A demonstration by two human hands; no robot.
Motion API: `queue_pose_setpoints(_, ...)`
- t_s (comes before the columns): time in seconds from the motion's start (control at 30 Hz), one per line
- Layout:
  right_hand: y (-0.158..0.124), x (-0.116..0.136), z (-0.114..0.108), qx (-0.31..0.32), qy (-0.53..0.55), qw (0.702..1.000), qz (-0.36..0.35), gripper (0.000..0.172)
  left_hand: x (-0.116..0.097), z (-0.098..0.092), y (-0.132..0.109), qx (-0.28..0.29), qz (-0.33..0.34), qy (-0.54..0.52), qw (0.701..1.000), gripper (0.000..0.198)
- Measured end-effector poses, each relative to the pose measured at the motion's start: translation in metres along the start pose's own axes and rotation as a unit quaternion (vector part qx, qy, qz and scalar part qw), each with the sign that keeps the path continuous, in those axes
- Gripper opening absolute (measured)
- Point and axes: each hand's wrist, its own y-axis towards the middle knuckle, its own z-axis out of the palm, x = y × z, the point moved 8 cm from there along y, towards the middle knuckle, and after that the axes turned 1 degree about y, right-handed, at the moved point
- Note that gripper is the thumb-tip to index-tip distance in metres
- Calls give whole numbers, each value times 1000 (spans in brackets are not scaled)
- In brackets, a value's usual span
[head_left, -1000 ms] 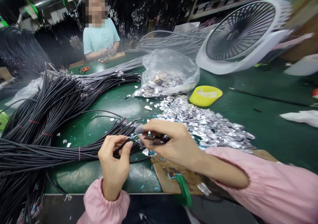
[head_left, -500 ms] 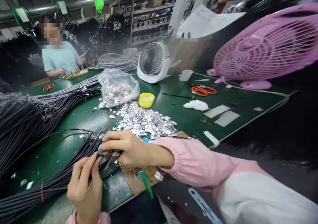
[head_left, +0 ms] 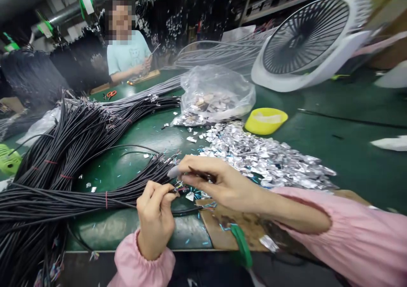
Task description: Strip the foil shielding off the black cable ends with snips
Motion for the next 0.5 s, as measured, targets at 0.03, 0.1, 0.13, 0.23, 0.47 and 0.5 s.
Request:
queue_pose_setpoints(0.03,1,1,4,16,15,1000,-7,28,0,0,0,6,4,-10,1000,31)
queue_pose_setpoints(0.1,2,3,9,36,36,998,-21,28,1,0,0,12,6,-25,1000,32)
queue_pose_setpoints(0.13,2,4,10,36,40,998,-25,27,2,0,1,14,5,-29,999,32)
queue_pose_setpoints(0.23,2,0,4,0,23,1000,-7,19,3,2,2,28,-3,-27,999,32)
queue_pose_setpoints(0.47,-4,10,-9,-72,-78,993,-40,11,4,9,-2,39,-6,2,999,29)
queue_pose_setpoints(0.5,-4,14,-7,-66,-102,990,-67,14,4,9,-2,34,-4,7,999,29)
